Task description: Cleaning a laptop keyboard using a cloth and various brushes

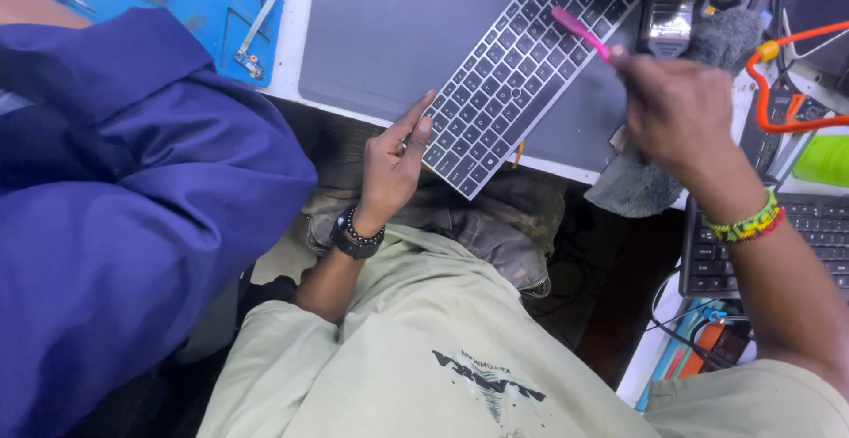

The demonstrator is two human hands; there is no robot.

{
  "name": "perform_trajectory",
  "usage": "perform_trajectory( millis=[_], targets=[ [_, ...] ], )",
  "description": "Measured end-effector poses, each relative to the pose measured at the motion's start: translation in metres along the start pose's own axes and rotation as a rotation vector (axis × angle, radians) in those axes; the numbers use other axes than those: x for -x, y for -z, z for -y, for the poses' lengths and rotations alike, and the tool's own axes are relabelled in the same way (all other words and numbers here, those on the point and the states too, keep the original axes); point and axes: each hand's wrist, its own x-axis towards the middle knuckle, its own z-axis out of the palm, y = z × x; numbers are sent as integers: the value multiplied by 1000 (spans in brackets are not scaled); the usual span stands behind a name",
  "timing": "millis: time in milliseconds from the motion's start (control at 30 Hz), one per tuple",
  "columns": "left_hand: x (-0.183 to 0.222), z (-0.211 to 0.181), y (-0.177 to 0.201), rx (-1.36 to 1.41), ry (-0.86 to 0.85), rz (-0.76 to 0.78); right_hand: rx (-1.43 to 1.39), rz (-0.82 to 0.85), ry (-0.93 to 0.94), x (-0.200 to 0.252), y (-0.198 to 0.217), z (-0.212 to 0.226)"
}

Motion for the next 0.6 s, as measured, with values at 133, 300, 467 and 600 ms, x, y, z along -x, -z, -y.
perform_trajectory(
  millis=[133,300,467,600],
  targets=[
    [-3,-6,5,-10,20,31,-198,53,125,-10,18,33],
    [2,-13,16,19,21,36,-72,-68,36,-1,12,21],
    [16,-22,48,-38,14,-11,-283,65,129,4,42,81],
    [18,-18,50,-32,22,12,-147,-18,-5,13,-9,19]
  ],
)
